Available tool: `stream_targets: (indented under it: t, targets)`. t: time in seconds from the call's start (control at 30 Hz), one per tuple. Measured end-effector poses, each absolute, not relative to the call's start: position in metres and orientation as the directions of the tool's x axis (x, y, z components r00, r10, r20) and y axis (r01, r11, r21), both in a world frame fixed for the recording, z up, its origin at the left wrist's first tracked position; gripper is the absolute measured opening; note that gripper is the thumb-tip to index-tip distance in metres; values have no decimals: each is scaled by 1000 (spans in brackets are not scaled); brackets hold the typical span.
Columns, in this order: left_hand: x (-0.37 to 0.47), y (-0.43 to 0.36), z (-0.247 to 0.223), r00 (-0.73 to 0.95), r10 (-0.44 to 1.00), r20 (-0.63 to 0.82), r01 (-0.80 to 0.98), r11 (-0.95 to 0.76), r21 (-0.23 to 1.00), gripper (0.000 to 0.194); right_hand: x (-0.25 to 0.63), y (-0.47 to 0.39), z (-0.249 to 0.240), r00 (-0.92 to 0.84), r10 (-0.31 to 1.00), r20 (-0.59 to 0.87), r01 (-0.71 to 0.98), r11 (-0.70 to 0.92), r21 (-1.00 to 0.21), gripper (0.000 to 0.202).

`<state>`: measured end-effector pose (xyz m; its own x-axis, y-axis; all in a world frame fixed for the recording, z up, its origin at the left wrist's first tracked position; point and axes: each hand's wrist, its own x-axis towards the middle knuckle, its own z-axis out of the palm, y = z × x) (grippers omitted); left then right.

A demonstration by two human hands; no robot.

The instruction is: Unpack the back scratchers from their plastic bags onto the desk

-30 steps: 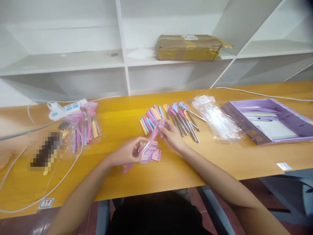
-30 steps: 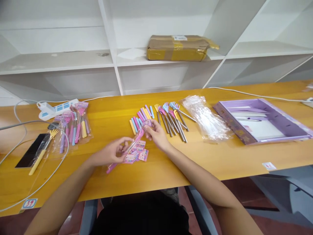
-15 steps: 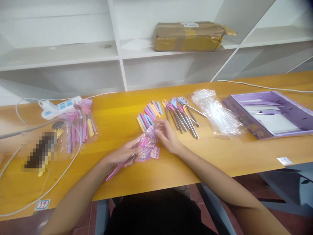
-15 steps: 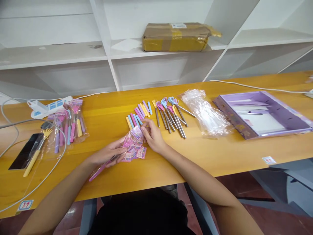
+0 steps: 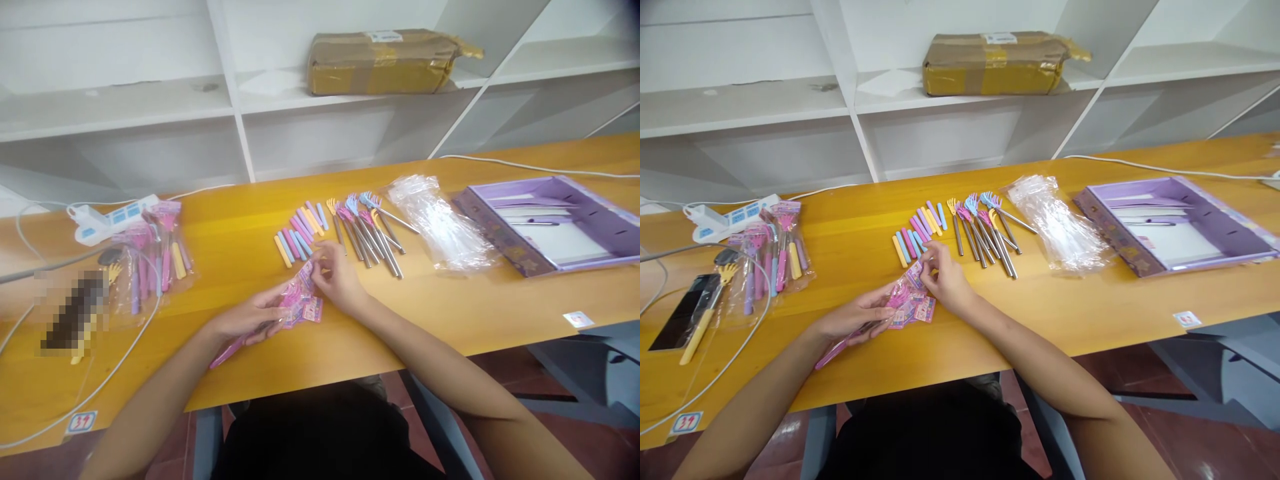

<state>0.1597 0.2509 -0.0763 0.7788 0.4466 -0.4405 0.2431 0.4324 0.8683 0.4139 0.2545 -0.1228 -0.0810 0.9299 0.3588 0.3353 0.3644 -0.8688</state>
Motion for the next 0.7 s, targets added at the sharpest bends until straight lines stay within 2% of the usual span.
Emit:
stream_targets:
  t: [0.13,0.2,0.37,0.47,0.6,0.63,0.7]
  targets:
    - [157,252,-75,776,454,-438,225,449,865,83,425,257,-115,-178,866,467,433,495,-753,18]
    - [155,252,-75,764,470,-442,223,451,864,83,429,256,-110,-201,850,488,464,521,-717,18]
    - [153,252,-78,765,472,-438,221,447,867,80,432,254,-103,-225,893,391,379,450,-809,18]
    - [152,251,-78,770,468,-435,214,453,866,78,437,262,-102,-222,914,339,260,390,-883,29]
    - [148,252,-72,715,541,-442,173,476,862,76,454,273,-96,69,938,339,156,326,-932,38]
    - [146,254,-70,708,556,-434,154,479,864,74,458,274,-96,85,944,320,152,305,-940,39]
    - [144,257,-66,713,573,-404,111,477,872,63,460,273,-100,-60,966,250,197,257,-946,42]
